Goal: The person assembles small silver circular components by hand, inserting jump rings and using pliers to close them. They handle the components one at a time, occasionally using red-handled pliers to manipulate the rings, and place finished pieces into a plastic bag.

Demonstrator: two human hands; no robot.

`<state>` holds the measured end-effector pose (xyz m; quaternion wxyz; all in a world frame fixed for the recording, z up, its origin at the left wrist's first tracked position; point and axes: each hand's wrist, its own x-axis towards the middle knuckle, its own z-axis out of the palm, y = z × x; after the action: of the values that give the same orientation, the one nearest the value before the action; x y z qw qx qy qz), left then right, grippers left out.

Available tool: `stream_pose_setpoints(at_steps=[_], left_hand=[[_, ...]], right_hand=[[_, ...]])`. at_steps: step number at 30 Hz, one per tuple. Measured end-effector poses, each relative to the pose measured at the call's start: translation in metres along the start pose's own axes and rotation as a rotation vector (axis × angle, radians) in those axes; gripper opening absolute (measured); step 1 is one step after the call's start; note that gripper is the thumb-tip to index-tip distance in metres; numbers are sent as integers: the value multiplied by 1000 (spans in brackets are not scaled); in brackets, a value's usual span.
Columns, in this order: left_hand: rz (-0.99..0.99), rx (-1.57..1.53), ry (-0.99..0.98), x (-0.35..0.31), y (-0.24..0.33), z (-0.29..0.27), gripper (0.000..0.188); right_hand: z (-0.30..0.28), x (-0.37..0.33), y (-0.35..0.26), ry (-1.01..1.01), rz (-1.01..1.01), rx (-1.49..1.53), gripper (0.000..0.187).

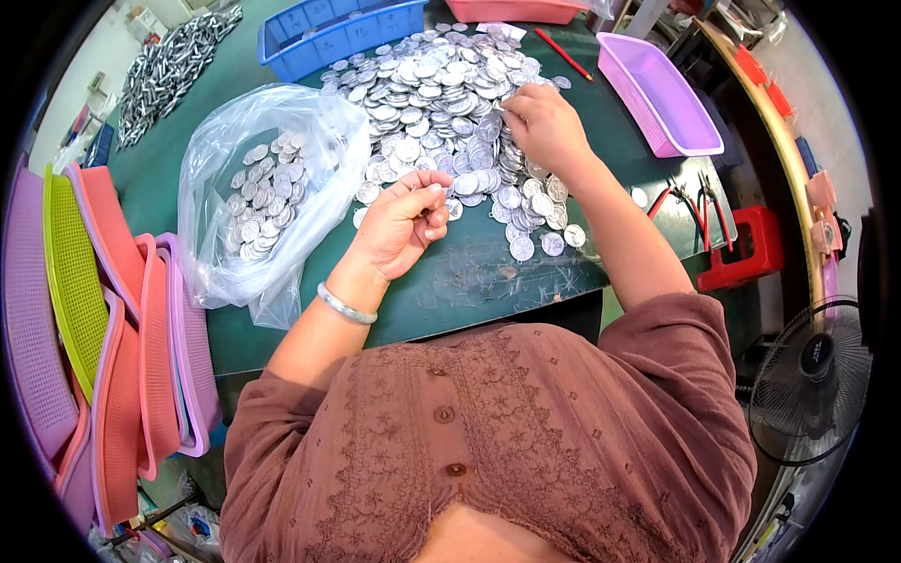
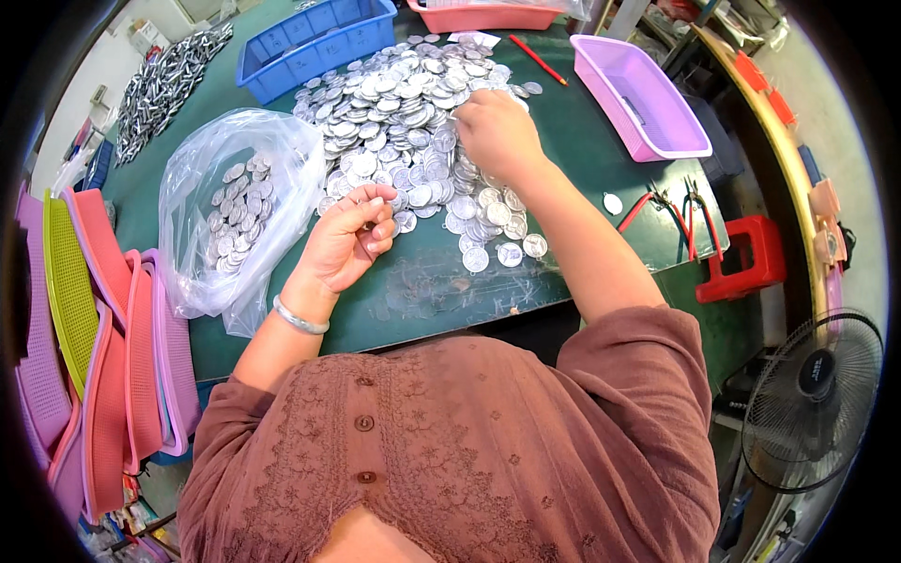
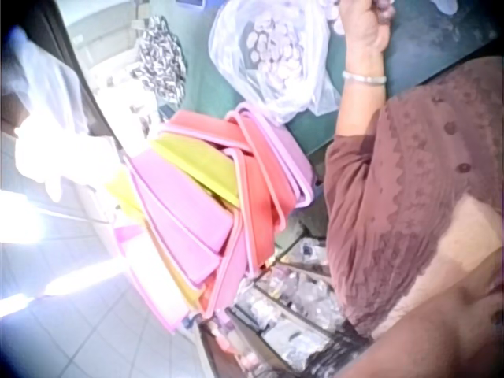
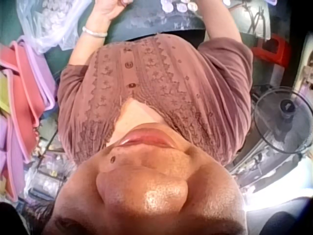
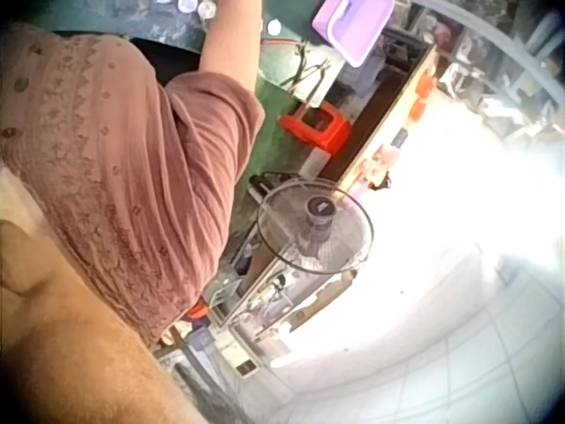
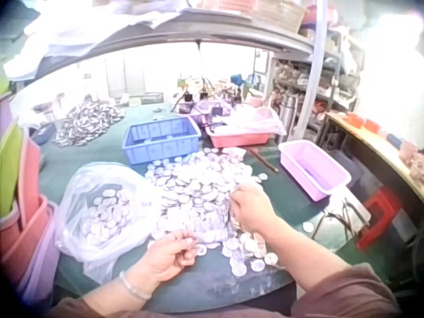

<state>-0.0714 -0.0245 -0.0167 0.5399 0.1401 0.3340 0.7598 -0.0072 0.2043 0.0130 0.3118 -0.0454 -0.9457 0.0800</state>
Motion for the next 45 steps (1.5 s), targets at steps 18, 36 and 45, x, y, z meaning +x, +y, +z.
stream_pose_setpoints(at_steps=[18,36,45], left_hand=[[-29,-95,138,-11,3,10,11],[44,25,140,-11,-1,11,17],[151,208,207,-9,-8,9,17]], right_hand=[[-16,-1,-66,-664,581,1169,19],[-21,-14,-70,-586,630,1194,17],[-22,-21,-77,-487,567,1084,15]])
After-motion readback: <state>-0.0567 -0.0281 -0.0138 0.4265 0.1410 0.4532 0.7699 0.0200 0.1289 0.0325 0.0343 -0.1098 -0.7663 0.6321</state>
